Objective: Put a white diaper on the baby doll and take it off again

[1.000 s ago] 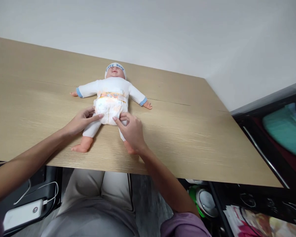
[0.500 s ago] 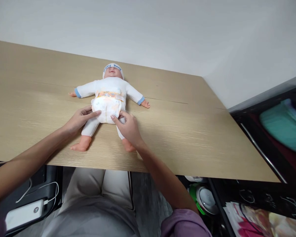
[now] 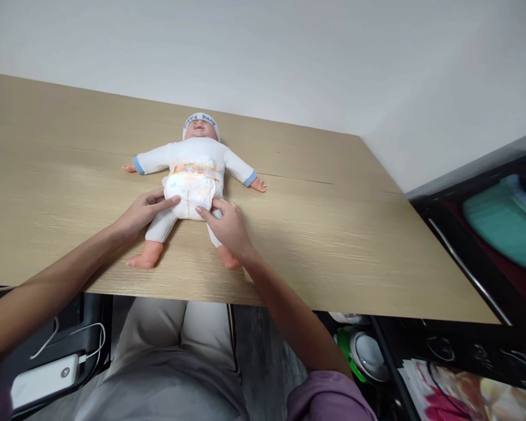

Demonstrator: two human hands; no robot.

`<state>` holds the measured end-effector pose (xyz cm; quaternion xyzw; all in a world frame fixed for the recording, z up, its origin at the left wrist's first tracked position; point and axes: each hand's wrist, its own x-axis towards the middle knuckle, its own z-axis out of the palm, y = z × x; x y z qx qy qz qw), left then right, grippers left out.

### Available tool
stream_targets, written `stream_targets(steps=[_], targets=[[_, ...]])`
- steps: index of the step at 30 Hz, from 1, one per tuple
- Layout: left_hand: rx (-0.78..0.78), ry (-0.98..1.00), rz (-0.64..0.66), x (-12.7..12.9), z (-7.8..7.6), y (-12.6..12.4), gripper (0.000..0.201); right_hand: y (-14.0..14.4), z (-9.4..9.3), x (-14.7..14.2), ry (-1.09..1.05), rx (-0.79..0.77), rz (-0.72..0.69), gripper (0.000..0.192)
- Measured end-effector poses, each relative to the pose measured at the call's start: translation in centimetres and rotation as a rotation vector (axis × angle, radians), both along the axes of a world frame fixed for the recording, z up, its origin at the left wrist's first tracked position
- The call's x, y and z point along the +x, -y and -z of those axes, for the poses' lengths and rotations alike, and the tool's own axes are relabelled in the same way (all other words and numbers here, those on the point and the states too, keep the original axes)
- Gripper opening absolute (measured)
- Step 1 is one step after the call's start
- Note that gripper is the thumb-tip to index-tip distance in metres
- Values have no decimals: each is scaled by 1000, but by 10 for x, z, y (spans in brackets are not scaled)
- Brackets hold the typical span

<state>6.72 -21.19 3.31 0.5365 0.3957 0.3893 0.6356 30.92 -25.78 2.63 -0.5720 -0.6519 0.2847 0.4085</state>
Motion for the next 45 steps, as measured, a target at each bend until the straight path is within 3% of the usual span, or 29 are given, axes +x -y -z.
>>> stream_targets(steps=[6,14,19,22,26,29,32,35,37,40,43,45], targets=[[-87,41,-51,-3,5,-1,54,9,-6,1,-102,-29,79,39],[-48,42,-89,-2,4,3,52,19,-4,-2,169,195,163,19],[8,34,-122,-18,0,3,56,38,-3,29,204,181,48,35],[128,-111,-138,-33,-2,-9,52,37,0,62,206,171,81,42],[427,-511,-313,-45,-3,-53,51,-6,8,97,352,293,213,50],[600,-827,-385,-42,-3,-100,69,-58,15,103,515,324,233,63],[575,-993,-291,-32,-1,-141,82,-105,22,92,597,253,226,73],[515,-1074,-218,-22,-2,-159,71,-135,28,77,597,203,240,59],[502,-1104,-229,-18,-6,-157,61,-144,27,68,554,163,295,47],[482,-1109,-260,-16,-17,-135,51,-140,17,63,492,125,309,36],[483,-1062,-299,-20,-32,-88,45,-114,-2,66,428,141,271,35],[495,-983,-305,-26,-42,-41,49,-82,-19,70,386,160,233,37]])
